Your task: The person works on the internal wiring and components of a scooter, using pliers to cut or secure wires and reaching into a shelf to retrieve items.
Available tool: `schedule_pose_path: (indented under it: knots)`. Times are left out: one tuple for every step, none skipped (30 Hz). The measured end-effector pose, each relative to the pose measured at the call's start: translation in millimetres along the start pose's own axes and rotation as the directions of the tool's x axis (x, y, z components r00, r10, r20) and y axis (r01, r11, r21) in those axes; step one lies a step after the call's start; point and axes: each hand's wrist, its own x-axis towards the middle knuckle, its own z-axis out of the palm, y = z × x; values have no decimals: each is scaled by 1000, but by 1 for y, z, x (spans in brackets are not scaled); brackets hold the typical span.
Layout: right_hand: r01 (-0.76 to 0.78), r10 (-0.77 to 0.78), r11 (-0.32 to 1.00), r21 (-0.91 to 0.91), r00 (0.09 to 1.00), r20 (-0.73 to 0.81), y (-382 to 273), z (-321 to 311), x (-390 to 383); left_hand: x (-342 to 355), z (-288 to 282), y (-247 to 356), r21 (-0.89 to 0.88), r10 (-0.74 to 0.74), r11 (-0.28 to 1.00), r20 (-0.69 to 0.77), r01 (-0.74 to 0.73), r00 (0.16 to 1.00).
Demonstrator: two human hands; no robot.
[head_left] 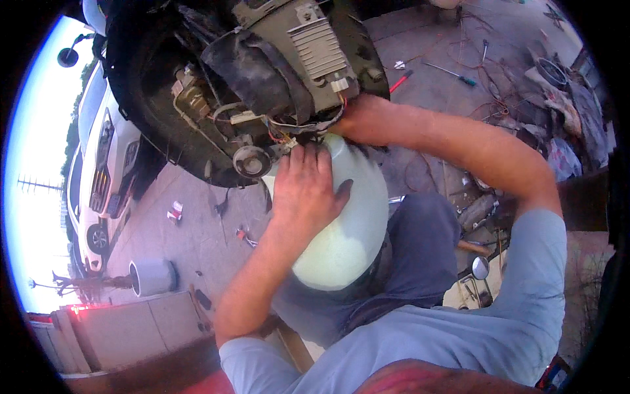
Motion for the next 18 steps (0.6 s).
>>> schedule_pose_path:
  knots:
    - [29, -30, 1000, -12, 998, -57, 0, 4, -1, 1, 0, 0, -4, -5, 1000, 18, 5, 1000]
    - [14, -11, 999, 35, 996, -86, -2, 7, 1, 2, 0, 0, -11, -4, 1000, 22, 4, 1000]
    - [-39, 57, 991, 131, 989, -134, -3, 7, 0, 3, 0, -1, -20, -3, 1000, 25, 4, 1000]
    - [-98, 133, 969, 229, 981, -143, -5, 7, 2, 3, -1, -1, -11, 4, 1000, 19, -4, 1000]
    - [-211, 247, 923, 322, 966, -75, -8, 4, 2, 4, -2, -2, -5, 10, 1000, 17, -10, 1000]
    - [-210, 269, 904, 372, 956, -114, -12, 0, 2, 5, -3, -2, 1, 14, 1000, 14, -14, 1000]
    - [-267, 328, 871, 413, 941, -82, -16, -6, 1, 6, -4, -3, -3, 21, 1000, 0, -21, 1000]
    - [-337, 397, 827, 451, 917, -43, -20, -12, -1, 7, -4, -4, -8, 27, 1000, -14, -27, 1000]
    - [-295, 360, 815, 499, 932, -36, -25, -18, -4, 8, -5, -4, -10, 28, 1000, -9, -28, 1000]
    - [-264, 338, 795, 546, 940, -38, -28, -24, -7, 9, -6, -3, -20, 10, 1000, 5, -10, 1000]
    - [-164, 285, 781, 603, 952, -111, -31, -30, -9, 9, -7, -3, -28, -2, 1000, 43, 3, 999]
    - [-157, 257, 799, 580, 962, -94, -33, -33, -10, 10, -7, -2, -41, -7, 999, 34, 8, 999]
    - [-214, 299, 813, 542, 952, -73, -32, -36, -12, 10, -7, -1, -24, -20, 1000, 55, 21, 998]
    - [-211, 295, 832, 514, 952, -86, -29, -38, -13, 10, -7, 0, -8, -18, 1000, 31, 18, 999]
    - [-205, 298, 858, 470, 945, -132, -27, -38, -15, 10, -7, 1, 18, -22, 1000, 26, 22, 999]
    - [-304, 391, 799, 519, 918, -63, -24, -36, -16, 11, -6, 1, 24, -25, 999, 14, 25, 1000]
    - [-309, 432, 700, 644, 901, -37, -24, -33, -16, 12, -5, 2, 37, -37, 999, 22, 37, 999]
    - [-325, 496, 589, 740, 868, -13, -25, -28, -17, 13, -3, 3, 51, -58, 997, 43, 55, 997]
